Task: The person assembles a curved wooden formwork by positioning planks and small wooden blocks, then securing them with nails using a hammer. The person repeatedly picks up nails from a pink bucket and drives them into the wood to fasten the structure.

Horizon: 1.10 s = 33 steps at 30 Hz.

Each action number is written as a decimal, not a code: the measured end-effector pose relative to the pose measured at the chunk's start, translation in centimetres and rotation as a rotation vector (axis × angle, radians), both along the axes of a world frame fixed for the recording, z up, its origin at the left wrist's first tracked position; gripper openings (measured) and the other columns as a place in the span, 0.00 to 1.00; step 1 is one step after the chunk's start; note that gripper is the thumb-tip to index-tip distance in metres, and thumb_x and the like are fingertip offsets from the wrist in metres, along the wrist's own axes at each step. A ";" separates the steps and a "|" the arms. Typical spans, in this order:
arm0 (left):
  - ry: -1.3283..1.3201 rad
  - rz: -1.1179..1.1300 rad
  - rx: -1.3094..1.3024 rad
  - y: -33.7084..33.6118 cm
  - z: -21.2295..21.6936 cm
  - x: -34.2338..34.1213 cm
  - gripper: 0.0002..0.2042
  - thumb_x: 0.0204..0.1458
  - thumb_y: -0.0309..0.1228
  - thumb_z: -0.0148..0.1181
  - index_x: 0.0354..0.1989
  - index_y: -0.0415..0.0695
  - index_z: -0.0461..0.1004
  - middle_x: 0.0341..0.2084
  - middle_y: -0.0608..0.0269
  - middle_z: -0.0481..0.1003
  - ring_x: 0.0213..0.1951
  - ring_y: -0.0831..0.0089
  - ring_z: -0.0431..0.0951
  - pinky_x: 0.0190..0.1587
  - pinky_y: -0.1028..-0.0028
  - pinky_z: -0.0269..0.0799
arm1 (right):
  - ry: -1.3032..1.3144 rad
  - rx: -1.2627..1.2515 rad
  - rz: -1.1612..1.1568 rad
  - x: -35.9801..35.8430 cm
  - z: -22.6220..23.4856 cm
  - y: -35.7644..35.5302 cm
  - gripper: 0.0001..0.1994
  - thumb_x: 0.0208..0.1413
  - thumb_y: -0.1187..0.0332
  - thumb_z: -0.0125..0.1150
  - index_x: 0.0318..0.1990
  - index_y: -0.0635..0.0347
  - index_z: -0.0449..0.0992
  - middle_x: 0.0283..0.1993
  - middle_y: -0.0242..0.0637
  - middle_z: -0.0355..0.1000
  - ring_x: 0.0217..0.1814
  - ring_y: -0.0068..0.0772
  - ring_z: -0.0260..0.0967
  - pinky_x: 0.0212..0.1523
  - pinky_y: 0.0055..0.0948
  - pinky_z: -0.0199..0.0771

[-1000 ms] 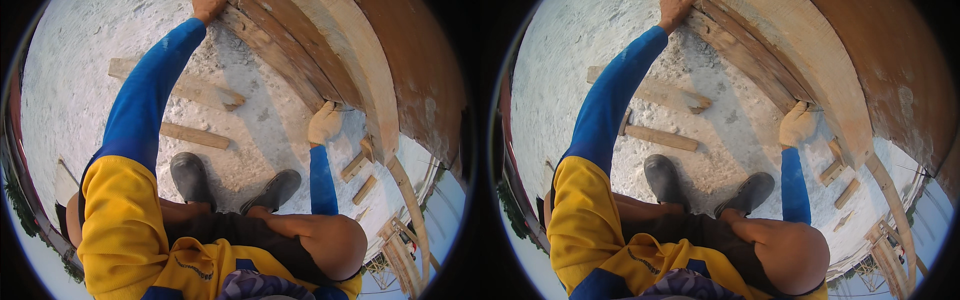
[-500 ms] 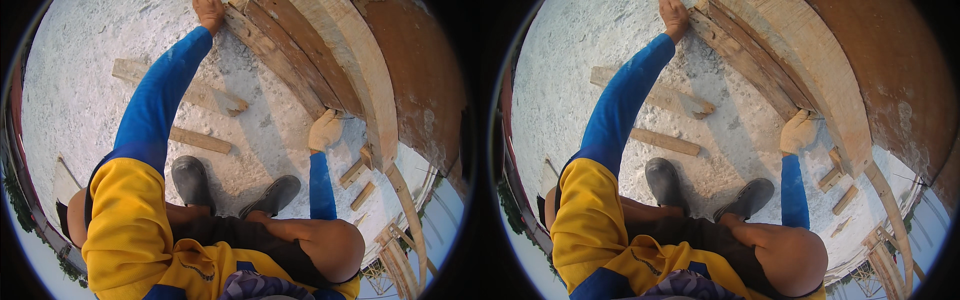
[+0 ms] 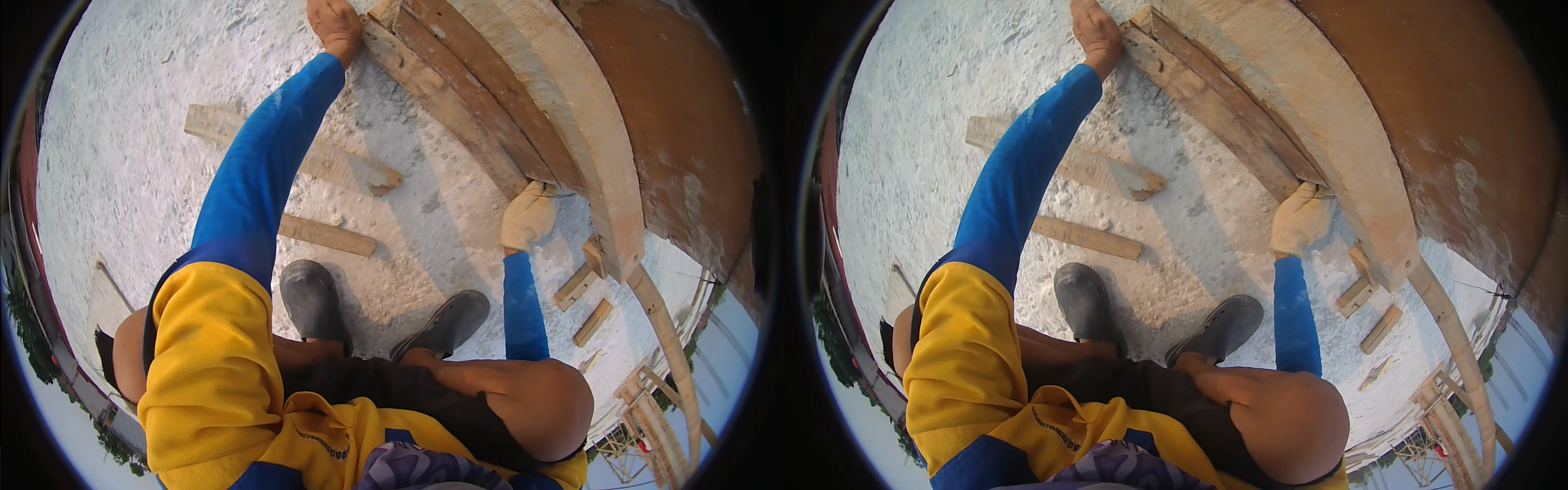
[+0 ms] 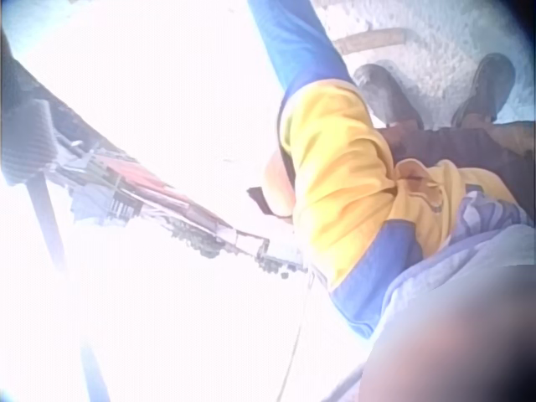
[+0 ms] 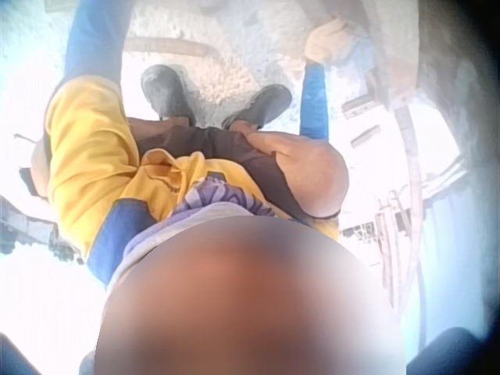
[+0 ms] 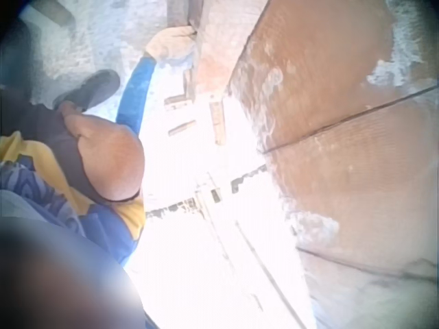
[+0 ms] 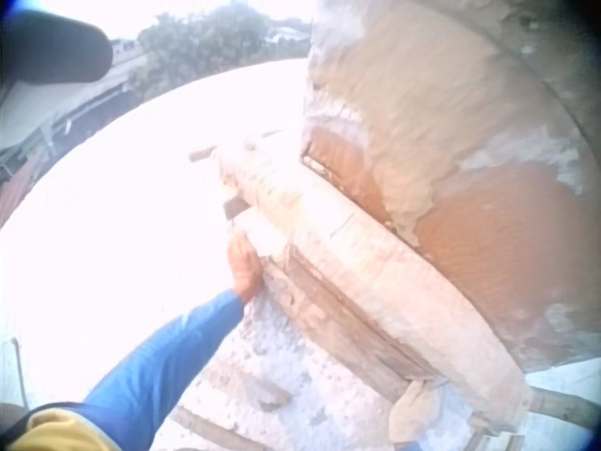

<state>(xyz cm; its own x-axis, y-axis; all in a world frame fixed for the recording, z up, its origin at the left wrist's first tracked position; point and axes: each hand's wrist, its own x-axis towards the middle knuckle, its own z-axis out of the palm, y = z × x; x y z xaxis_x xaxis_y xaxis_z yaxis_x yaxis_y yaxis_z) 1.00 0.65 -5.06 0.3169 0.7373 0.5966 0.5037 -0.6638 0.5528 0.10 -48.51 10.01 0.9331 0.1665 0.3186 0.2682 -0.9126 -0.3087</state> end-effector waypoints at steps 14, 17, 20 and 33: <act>-0.148 0.034 -0.107 0.8 1.0 -0.5 0.25 0.71 0.35 0.40 0.69 0.29 0.66 0.65 0.32 0.70 0.66 0.38 0.69 0.71 0.53 0.63 | 0.189 -0.042 -0.048 -0.6 1.8 0.4 0.23 0.73 0.53 0.50 0.52 0.66 0.79 0.47 0.59 0.80 0.45 0.64 0.78 0.43 0.53 0.76; -0.133 0.020 -0.085 0.6 3.0 -1.2 0.24 0.62 0.36 0.55 0.63 0.35 0.72 0.60 0.39 0.74 0.62 0.43 0.74 0.65 0.54 0.68 | 0.025 0.114 0.075 -0.5 0.9 -0.4 0.23 0.74 0.53 0.49 0.54 0.66 0.79 0.50 0.57 0.80 0.48 0.63 0.78 0.46 0.52 0.76; -0.395 -0.043 -0.334 -0.6 5.6 -1.5 0.23 0.58 0.40 0.63 0.58 0.38 0.75 0.54 0.46 0.79 0.55 0.49 0.80 0.58 0.57 0.73 | 0.001 -0.061 0.077 -0.1 -0.6 -1.4 0.23 0.74 0.52 0.50 0.54 0.66 0.79 0.49 0.56 0.80 0.47 0.63 0.78 0.45 0.53 0.77; -0.306 0.038 -0.521 -3.9 10.9 -0.9 0.30 0.70 0.43 0.43 0.73 0.32 0.62 0.72 0.33 0.62 0.77 0.42 0.55 0.80 0.52 0.41 | 0.146 -0.039 -0.122 -0.2 1.0 0.6 0.24 0.74 0.51 0.48 0.52 0.65 0.80 0.45 0.57 0.82 0.44 0.66 0.79 0.43 0.54 0.77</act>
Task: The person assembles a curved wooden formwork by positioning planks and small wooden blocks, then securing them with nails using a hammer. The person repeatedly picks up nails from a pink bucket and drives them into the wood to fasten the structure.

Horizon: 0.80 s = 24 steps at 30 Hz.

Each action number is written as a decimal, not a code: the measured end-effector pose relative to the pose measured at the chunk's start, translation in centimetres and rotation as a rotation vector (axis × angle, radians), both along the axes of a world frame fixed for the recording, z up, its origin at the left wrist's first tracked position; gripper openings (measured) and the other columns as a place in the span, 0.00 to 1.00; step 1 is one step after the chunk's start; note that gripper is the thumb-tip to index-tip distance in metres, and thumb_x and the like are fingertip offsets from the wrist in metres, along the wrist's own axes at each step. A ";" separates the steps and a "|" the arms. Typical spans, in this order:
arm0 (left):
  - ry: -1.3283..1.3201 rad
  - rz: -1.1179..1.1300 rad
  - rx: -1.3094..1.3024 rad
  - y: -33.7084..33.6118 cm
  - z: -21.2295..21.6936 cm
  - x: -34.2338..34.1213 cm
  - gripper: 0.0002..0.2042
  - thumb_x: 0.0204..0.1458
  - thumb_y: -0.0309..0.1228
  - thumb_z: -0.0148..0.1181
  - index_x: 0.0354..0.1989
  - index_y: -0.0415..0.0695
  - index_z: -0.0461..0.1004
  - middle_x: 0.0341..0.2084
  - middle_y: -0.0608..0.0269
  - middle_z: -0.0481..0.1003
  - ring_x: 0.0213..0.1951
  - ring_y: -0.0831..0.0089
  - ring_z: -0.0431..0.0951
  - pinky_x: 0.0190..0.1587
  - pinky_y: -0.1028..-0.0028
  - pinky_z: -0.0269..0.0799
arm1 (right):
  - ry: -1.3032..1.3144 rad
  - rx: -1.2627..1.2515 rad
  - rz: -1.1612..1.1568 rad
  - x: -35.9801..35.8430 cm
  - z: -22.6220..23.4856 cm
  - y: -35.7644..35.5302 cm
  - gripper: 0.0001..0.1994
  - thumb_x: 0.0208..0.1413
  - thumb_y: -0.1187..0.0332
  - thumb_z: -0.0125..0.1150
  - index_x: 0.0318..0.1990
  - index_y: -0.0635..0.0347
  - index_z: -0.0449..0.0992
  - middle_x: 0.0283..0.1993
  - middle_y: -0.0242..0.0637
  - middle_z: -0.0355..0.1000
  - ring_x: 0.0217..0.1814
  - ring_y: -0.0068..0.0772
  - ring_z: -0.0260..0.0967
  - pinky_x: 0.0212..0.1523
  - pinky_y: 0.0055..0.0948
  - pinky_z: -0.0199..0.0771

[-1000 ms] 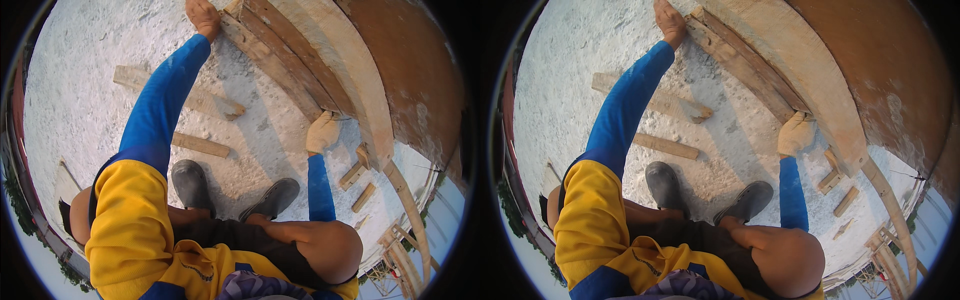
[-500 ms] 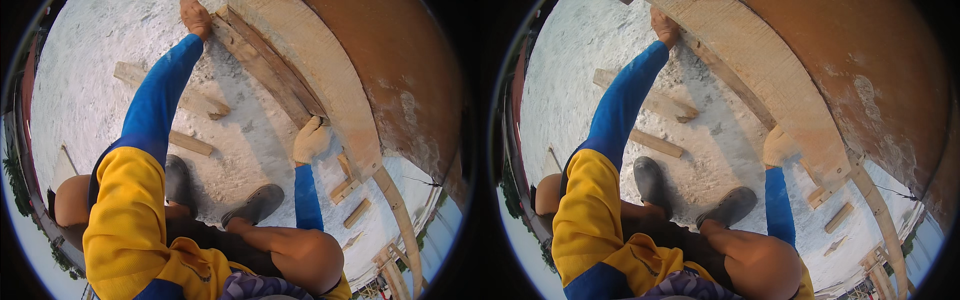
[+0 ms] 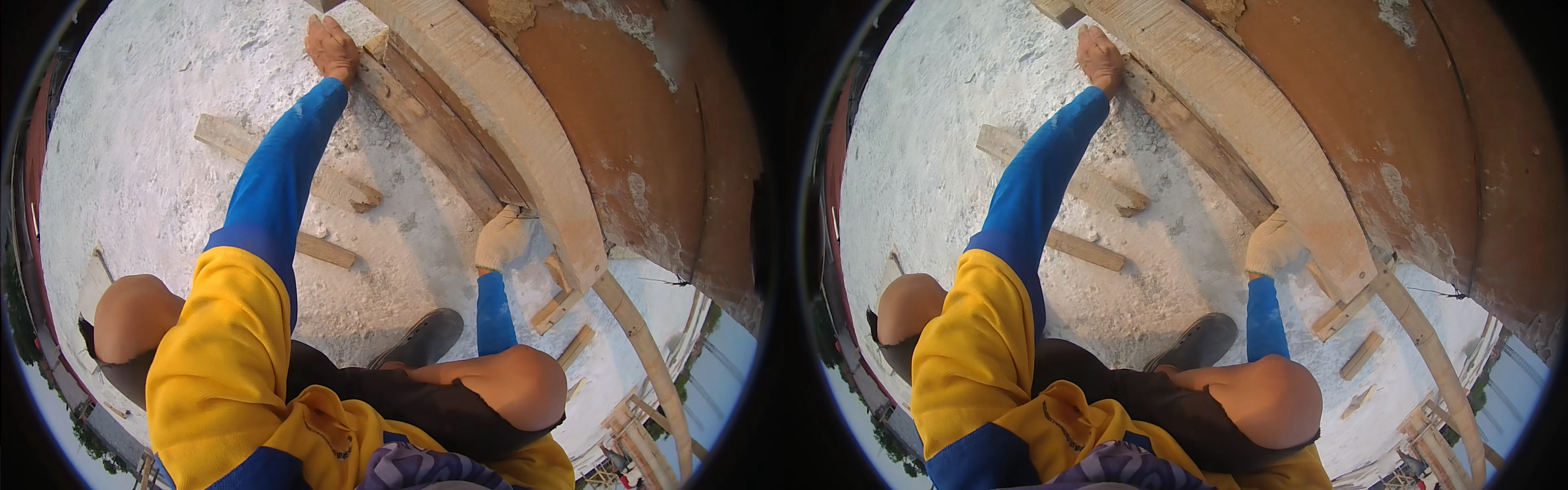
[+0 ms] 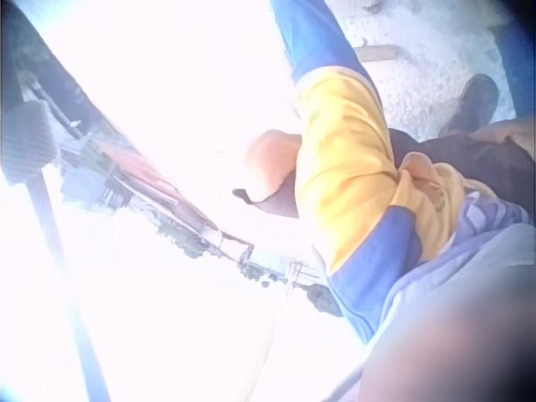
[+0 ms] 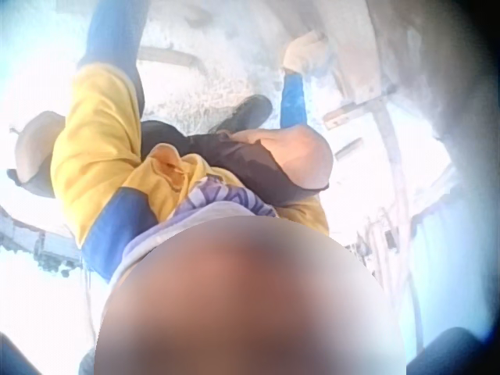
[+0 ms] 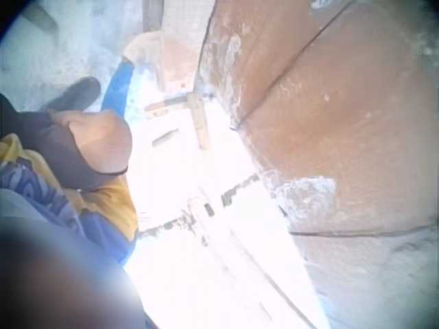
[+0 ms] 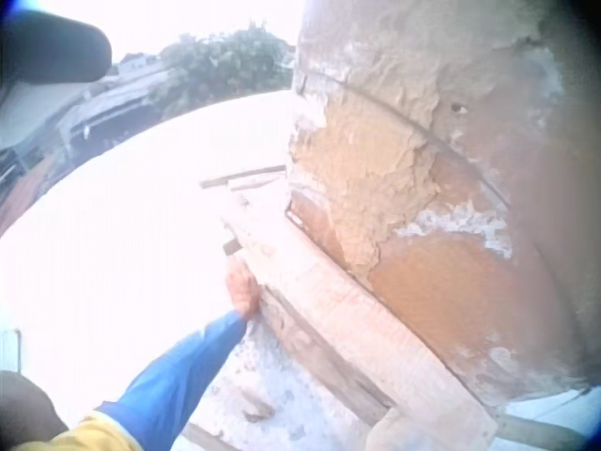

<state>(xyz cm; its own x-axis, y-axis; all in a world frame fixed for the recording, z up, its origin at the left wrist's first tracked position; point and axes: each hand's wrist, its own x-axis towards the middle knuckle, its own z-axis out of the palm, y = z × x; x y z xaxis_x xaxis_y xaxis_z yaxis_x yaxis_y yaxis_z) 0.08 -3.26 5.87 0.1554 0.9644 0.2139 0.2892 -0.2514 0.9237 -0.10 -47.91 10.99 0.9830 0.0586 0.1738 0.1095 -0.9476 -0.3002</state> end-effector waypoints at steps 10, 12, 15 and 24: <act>0.072 -0.034 -0.059 -1.1 1.5 -0.2 0.31 0.73 0.46 0.37 0.74 0.32 0.61 0.73 0.38 0.61 0.78 0.45 0.52 0.81 0.52 0.37 | 0.548 -0.523 -0.165 -1.1 1.2 2.6 0.21 0.71 0.68 0.44 0.64 0.74 0.71 0.64 0.65 0.72 0.68 0.61 0.69 0.71 0.51 0.67; 0.043 -0.045 -0.074 -1.0 1.9 -0.3 0.32 0.72 0.46 0.39 0.74 0.32 0.60 0.74 0.38 0.59 0.79 0.46 0.49 0.81 0.52 0.35 | 0.518 -0.505 -0.209 -1.7 1.8 3.4 0.21 0.71 0.67 0.44 0.64 0.74 0.71 0.64 0.65 0.72 0.68 0.61 0.69 0.71 0.51 0.67; 0.071 -0.087 -0.164 -1.1 2.3 -0.5 0.32 0.72 0.46 0.39 0.75 0.32 0.58 0.76 0.38 0.56 0.81 0.47 0.46 0.82 0.51 0.33 | 0.405 -0.461 -0.197 -2.0 2.5 3.5 0.22 0.72 0.67 0.44 0.64 0.74 0.70 0.64 0.65 0.72 0.68 0.62 0.69 0.71 0.52 0.67; 0.064 -0.059 -0.117 -1.2 1.8 -0.3 0.31 0.73 0.47 0.37 0.73 0.33 0.61 0.75 0.38 0.59 0.80 0.46 0.47 0.81 0.52 0.33 | 0.216 -0.335 -0.151 -0.7 1.9 1.0 0.23 0.72 0.64 0.44 0.65 0.73 0.70 0.64 0.67 0.71 0.67 0.63 0.69 0.69 0.53 0.68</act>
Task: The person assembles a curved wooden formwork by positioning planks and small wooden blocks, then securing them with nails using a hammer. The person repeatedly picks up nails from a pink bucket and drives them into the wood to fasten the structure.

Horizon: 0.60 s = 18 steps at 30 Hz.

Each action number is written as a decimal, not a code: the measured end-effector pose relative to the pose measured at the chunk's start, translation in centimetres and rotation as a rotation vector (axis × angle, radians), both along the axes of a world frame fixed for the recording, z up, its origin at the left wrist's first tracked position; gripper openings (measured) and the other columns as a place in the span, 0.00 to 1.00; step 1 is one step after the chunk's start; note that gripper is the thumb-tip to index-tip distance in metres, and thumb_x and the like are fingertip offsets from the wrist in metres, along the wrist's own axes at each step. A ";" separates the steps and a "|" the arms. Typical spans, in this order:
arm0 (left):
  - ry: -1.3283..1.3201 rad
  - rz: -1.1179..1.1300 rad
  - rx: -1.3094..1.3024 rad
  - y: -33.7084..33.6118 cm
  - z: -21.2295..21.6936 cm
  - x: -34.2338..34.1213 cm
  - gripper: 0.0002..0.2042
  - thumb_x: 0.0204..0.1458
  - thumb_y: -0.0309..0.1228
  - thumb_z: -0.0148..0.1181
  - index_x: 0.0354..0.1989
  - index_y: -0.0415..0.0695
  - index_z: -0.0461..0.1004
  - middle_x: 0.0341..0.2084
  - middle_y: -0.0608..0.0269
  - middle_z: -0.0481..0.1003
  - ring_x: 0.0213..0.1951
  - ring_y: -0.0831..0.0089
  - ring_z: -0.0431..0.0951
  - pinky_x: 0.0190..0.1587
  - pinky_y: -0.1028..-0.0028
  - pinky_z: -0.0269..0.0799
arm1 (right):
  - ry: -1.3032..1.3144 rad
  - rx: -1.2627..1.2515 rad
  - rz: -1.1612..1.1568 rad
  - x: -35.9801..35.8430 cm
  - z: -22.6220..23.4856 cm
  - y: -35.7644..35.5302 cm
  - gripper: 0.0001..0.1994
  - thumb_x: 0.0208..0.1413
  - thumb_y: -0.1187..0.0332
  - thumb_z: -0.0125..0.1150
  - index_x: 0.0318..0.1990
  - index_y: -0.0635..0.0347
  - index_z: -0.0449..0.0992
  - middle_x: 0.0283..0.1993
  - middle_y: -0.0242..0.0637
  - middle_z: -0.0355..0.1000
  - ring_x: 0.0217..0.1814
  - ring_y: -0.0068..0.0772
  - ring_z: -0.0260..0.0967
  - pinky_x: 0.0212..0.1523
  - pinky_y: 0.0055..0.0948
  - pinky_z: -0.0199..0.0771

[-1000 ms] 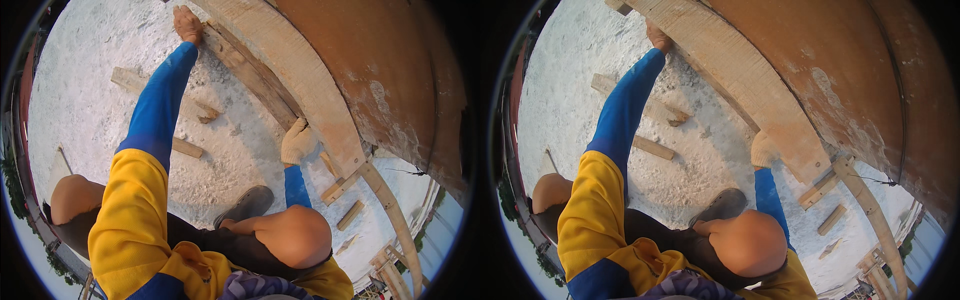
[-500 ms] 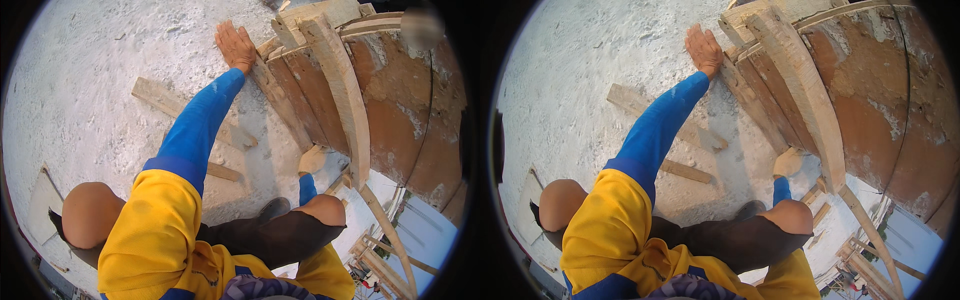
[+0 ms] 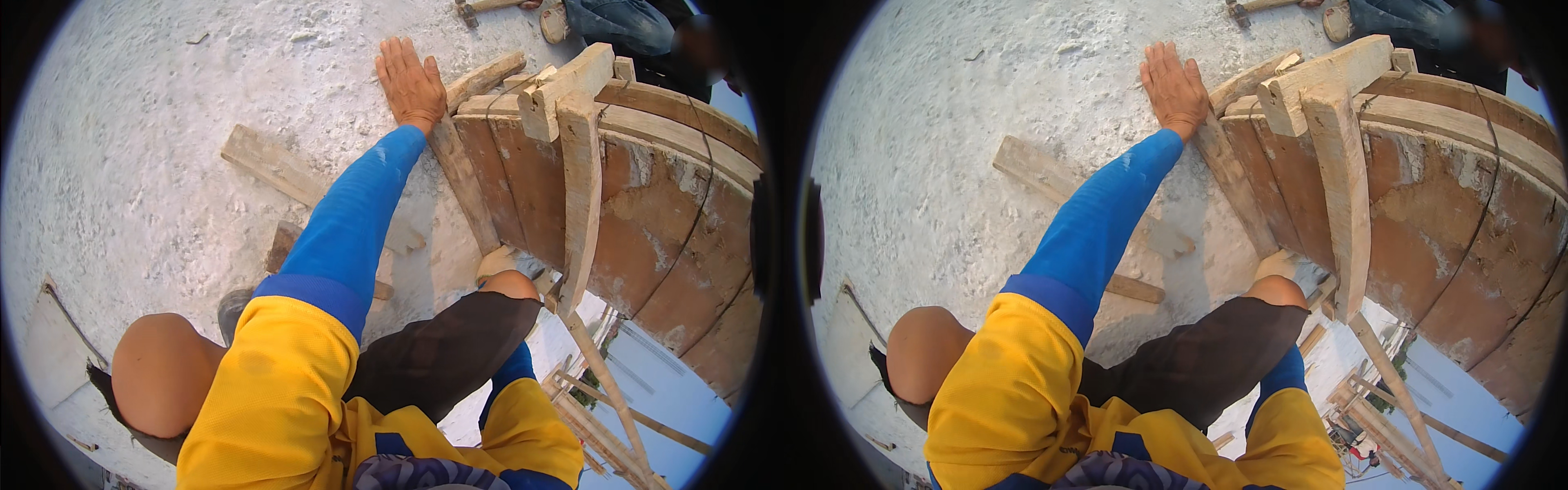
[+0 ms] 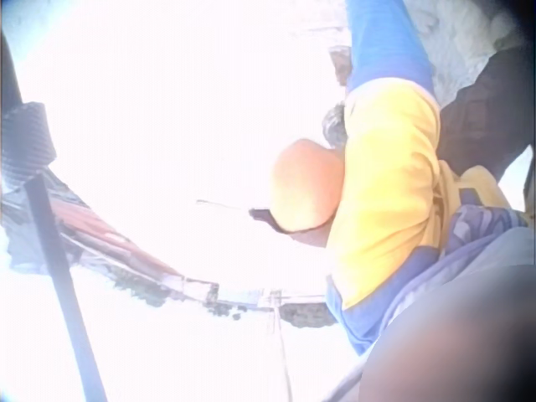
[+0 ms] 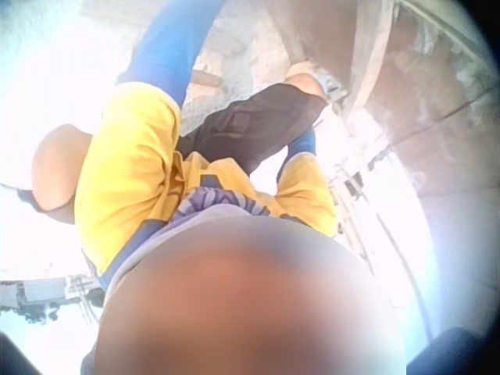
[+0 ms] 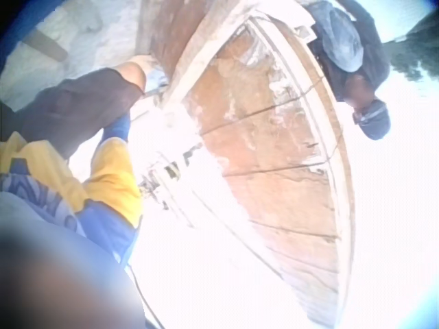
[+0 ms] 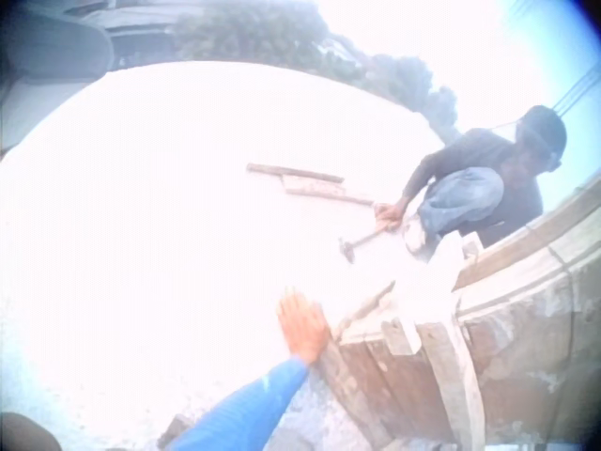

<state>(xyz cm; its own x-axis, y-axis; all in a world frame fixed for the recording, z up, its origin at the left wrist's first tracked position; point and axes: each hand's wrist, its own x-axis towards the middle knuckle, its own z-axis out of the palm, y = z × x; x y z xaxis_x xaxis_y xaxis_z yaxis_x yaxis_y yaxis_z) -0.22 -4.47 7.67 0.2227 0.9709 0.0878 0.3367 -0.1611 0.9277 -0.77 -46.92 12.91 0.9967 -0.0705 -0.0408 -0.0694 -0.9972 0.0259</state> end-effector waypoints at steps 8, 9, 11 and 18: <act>-0.081 0.017 0.056 0.0 -0.2 -0.3 0.31 0.73 0.46 0.37 0.73 0.33 0.62 0.74 0.39 0.61 0.79 0.47 0.50 0.82 0.52 0.33 | -0.099 0.086 0.055 0.4 0.0 -1.0 0.23 0.72 0.62 0.44 0.65 0.72 0.69 0.64 0.68 0.71 0.67 0.65 0.69 0.68 0.54 0.68; -0.081 0.011 0.038 0.0 -0.2 -0.2 0.30 0.73 0.46 0.37 0.72 0.33 0.62 0.73 0.39 0.62 0.79 0.47 0.51 0.82 0.52 0.34 | -0.110 0.094 0.060 0.5 0.0 -1.1 0.24 0.72 0.62 0.44 0.65 0.72 0.69 0.65 0.68 0.71 0.67 0.65 0.69 0.68 0.54 0.68; -0.085 0.032 0.077 0.0 -0.4 -0.2 0.30 0.73 0.46 0.37 0.72 0.34 0.63 0.72 0.41 0.63 0.79 0.48 0.52 0.82 0.52 0.34 | -0.129 0.108 0.072 0.7 -0.1 -1.4 0.24 0.72 0.62 0.44 0.66 0.72 0.69 0.65 0.69 0.70 0.67 0.65 0.69 0.67 0.55 0.69; -0.075 0.041 0.046 0.0 -0.6 0.1 0.29 0.73 0.47 0.39 0.71 0.36 0.65 0.72 0.43 0.65 0.78 0.47 0.53 0.81 0.52 0.36 | -0.192 0.120 0.102 1.4 0.2 -2.4 0.25 0.73 0.60 0.44 0.66 0.72 0.69 0.65 0.70 0.70 0.66 0.67 0.69 0.66 0.56 0.69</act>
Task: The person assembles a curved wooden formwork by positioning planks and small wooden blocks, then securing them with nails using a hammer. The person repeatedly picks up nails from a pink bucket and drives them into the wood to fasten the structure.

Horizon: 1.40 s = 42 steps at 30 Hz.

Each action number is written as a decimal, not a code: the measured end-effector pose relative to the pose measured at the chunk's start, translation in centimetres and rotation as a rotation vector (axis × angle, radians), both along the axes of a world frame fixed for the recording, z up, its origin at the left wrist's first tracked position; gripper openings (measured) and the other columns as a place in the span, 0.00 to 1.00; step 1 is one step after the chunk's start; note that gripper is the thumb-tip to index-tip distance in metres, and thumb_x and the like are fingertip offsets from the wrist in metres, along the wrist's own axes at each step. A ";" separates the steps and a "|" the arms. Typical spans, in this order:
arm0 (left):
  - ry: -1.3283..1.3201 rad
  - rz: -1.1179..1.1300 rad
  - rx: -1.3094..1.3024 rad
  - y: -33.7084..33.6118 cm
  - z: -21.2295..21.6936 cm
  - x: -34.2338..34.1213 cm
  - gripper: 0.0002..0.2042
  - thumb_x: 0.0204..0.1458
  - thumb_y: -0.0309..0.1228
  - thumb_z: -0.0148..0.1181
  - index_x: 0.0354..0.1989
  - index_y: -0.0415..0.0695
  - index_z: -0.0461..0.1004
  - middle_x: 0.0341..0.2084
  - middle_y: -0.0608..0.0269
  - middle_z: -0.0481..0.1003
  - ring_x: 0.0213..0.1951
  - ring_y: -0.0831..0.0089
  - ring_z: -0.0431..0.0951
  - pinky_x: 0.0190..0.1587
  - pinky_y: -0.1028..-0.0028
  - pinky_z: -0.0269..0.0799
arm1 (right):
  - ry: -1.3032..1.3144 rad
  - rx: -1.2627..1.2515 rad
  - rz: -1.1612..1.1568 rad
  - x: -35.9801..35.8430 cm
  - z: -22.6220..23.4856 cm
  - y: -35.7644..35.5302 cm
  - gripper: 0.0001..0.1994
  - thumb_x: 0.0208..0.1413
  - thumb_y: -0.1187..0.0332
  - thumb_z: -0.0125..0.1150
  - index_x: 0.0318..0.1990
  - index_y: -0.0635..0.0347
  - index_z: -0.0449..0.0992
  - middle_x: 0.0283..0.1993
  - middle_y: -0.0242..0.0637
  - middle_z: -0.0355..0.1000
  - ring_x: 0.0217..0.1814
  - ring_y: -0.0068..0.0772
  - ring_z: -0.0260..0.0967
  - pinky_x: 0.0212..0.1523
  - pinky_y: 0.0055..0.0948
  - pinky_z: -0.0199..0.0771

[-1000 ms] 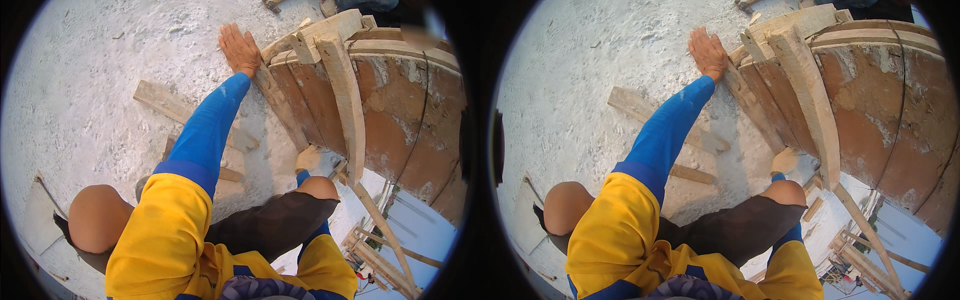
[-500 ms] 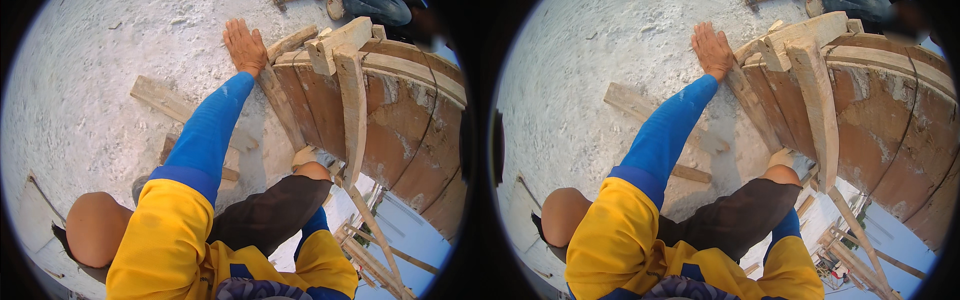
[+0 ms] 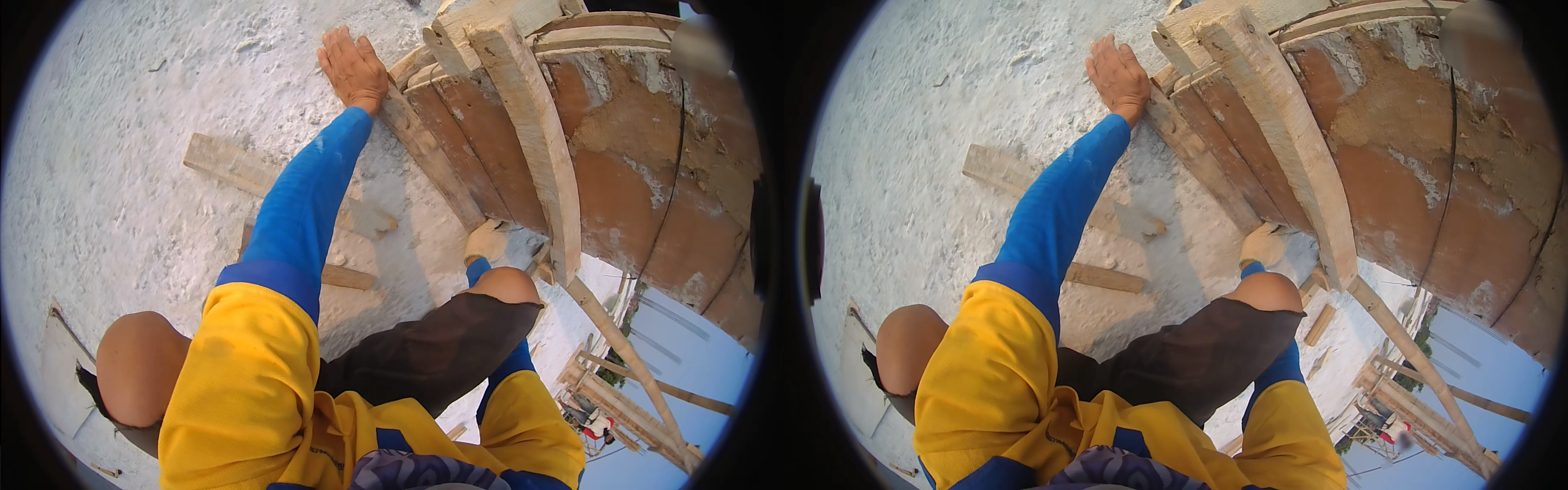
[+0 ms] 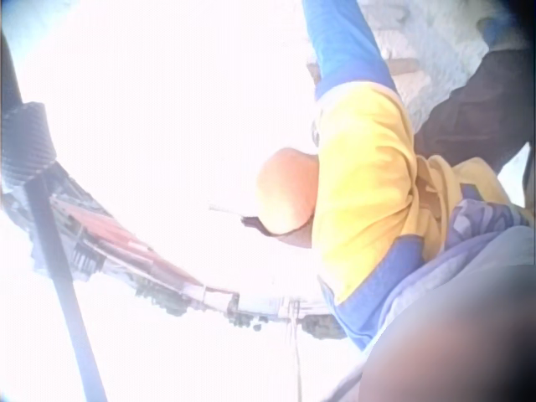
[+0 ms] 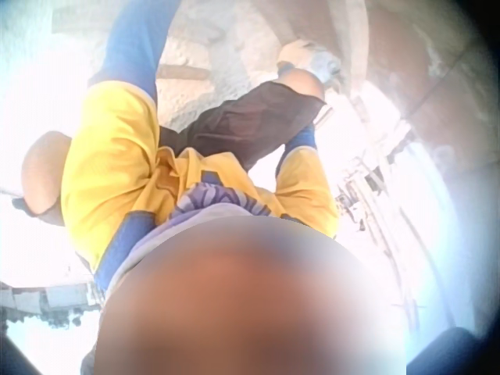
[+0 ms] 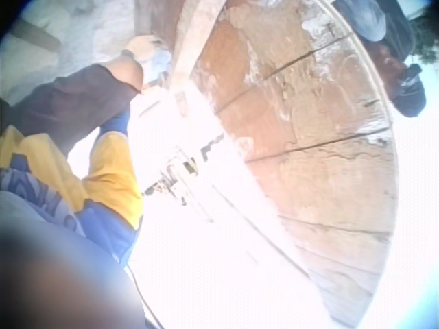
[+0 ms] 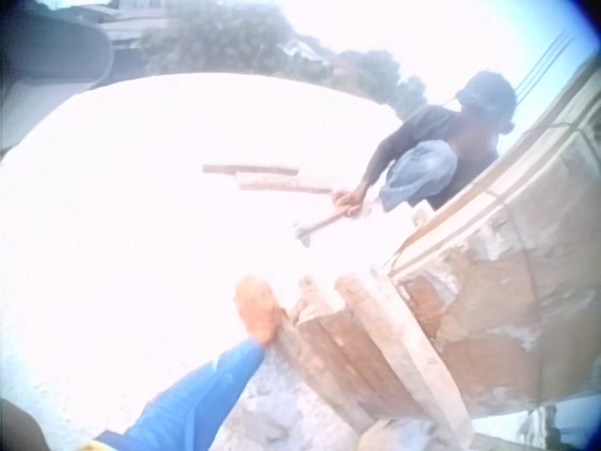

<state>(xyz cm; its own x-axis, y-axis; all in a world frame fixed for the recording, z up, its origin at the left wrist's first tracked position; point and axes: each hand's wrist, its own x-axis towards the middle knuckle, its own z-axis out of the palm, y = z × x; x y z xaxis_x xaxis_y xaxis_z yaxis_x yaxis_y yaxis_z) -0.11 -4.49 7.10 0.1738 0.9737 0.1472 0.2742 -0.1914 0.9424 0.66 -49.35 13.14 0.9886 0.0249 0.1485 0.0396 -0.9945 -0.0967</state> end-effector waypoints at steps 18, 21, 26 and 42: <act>0.143 -0.019 -0.024 0.1 0.4 0.0 0.29 0.73 0.47 0.41 0.71 0.36 0.66 0.72 0.43 0.65 0.79 0.49 0.53 0.80 0.52 0.38 | -0.229 -0.090 0.162 0.9 -3.9 0.6 0.27 0.73 0.56 0.44 0.67 0.70 0.68 0.65 0.73 0.69 0.65 0.70 0.70 0.63 0.58 0.71; 0.151 -0.007 -0.005 0.0 0.2 0.1 0.29 0.73 0.48 0.42 0.71 0.37 0.66 0.72 0.44 0.65 0.79 0.49 0.53 0.80 0.51 0.38 | -0.432 -0.259 0.232 1.0 -4.6 0.8 0.27 0.73 0.55 0.44 0.68 0.70 0.67 0.65 0.73 0.69 0.65 0.70 0.70 0.63 0.59 0.71; 0.136 0.013 0.032 0.1 0.1 0.1 0.29 0.72 0.48 0.43 0.71 0.38 0.66 0.72 0.44 0.65 0.78 0.49 0.54 0.80 0.51 0.39 | -0.019 -0.033 0.078 1.0 -4.2 0.4 0.28 0.73 0.57 0.43 0.71 0.70 0.62 0.76 0.72 0.55 0.76 0.72 0.54 0.74 0.57 0.57; 0.156 0.033 0.062 0.1 -0.1 0.2 0.28 0.73 0.46 0.43 0.70 0.37 0.67 0.71 0.42 0.66 0.78 0.48 0.55 0.80 0.51 0.40 | -0.026 -0.076 0.137 0.6 -2.6 1.7 0.35 0.75 0.49 0.39 0.74 0.76 0.56 0.77 0.72 0.53 0.79 0.72 0.51 0.76 0.53 0.55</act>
<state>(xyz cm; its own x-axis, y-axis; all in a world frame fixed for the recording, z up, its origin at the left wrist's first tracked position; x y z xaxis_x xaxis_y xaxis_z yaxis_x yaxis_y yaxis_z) 0.08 -4.42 6.98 0.1675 0.9692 0.1805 0.4231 -0.2361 0.8748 1.27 -47.67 10.56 0.9711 0.1710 0.1668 0.1765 -0.9841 -0.0189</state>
